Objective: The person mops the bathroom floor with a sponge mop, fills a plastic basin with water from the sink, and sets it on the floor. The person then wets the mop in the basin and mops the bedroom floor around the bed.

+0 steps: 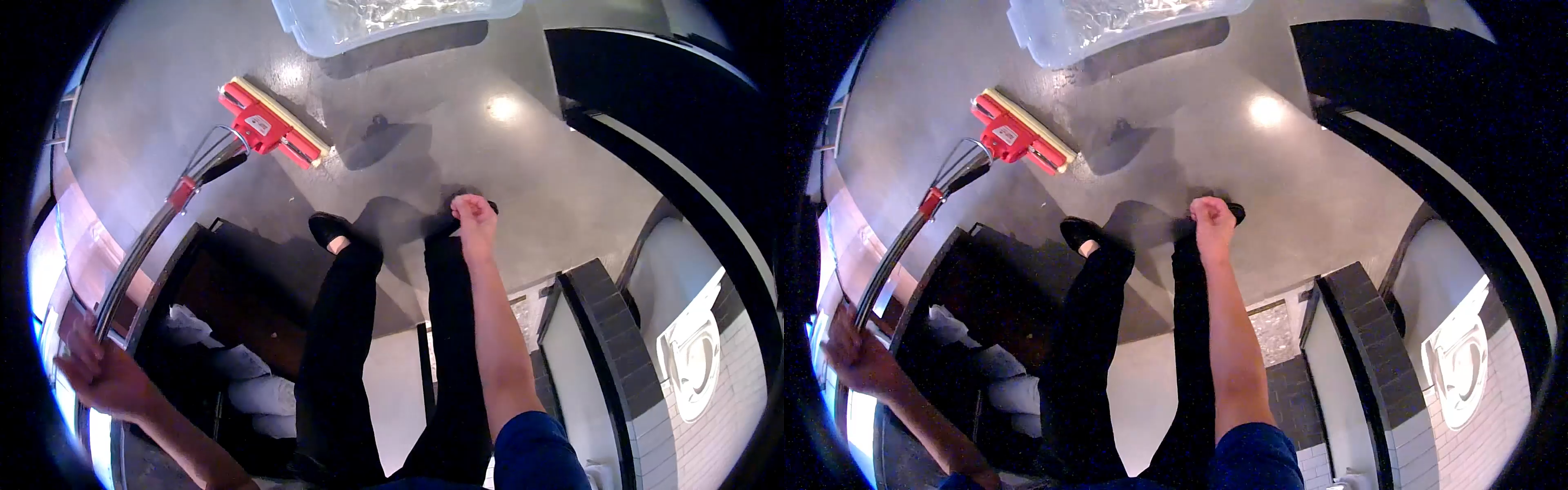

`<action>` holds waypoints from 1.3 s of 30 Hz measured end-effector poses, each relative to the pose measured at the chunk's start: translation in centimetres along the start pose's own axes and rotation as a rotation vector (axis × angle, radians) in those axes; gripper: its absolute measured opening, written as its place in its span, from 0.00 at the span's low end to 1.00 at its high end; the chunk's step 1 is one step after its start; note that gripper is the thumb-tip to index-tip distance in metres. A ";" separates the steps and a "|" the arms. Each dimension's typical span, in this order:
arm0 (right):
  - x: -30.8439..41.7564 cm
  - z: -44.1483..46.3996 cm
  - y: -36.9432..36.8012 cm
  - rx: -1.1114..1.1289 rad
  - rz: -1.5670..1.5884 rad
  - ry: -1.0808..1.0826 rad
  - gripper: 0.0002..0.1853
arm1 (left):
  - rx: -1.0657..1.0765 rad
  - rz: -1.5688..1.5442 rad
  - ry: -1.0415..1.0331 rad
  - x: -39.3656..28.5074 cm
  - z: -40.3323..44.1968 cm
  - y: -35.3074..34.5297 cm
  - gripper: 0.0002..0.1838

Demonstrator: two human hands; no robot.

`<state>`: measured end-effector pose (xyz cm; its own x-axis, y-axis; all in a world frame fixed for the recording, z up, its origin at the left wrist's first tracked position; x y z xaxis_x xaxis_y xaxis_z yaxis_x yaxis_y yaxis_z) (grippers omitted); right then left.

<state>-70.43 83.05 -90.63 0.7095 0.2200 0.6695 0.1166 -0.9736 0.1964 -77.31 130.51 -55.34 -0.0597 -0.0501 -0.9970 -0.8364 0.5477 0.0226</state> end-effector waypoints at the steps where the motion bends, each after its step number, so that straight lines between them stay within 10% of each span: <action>1: 1.2 -0.5 1.3 0.000 0.018 -0.035 0.03 | 0.031 -0.031 0.020 0.1 0.0 0.9 0.22; 18: 26.0 -13.9 24.7 -0.059 0.255 0.106 0.03 | -0.199 0.166 -0.079 -8.3 -5.7 -6.2 0.14; 29: 32.6 -23.7 52.4 -0.401 0.323 0.475 0.04 | -0.215 0.193 -0.508 -26.0 -8.5 -10.1 0.16; 36: 36.8 -22.1 78.1 -0.721 0.329 0.588 0.05 | -0.332 0.685 -0.642 -25.6 -11.9 -14.8 0.14; 37: 37.1 -21.7 82.6 -0.776 0.289 0.571 0.05 | -0.439 -0.075 -0.264 -29.4 -18.4 -22.9 0.09; 39: 38.3 -22.0 91.3 -0.851 0.296 0.545 0.05 | -0.414 -0.060 -0.290 -30.9 -18.5 -25.1 0.12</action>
<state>-47.93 3.94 -31.33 0.1965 0.1836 0.9632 -0.6865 -0.6756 0.2688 -64.57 102.86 -23.70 0.0995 0.1946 -0.9758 -0.9831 0.1710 -0.0662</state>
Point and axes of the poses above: each hand's wrist, its own z-axis towards the middle knuckle, its own y-axis out of the back of the hand, x = y × z, the point moved 3 cm from there along z, towards the middle knuckle, and after that the axes turned 5 degrees about -z, right-handed, at the moved point
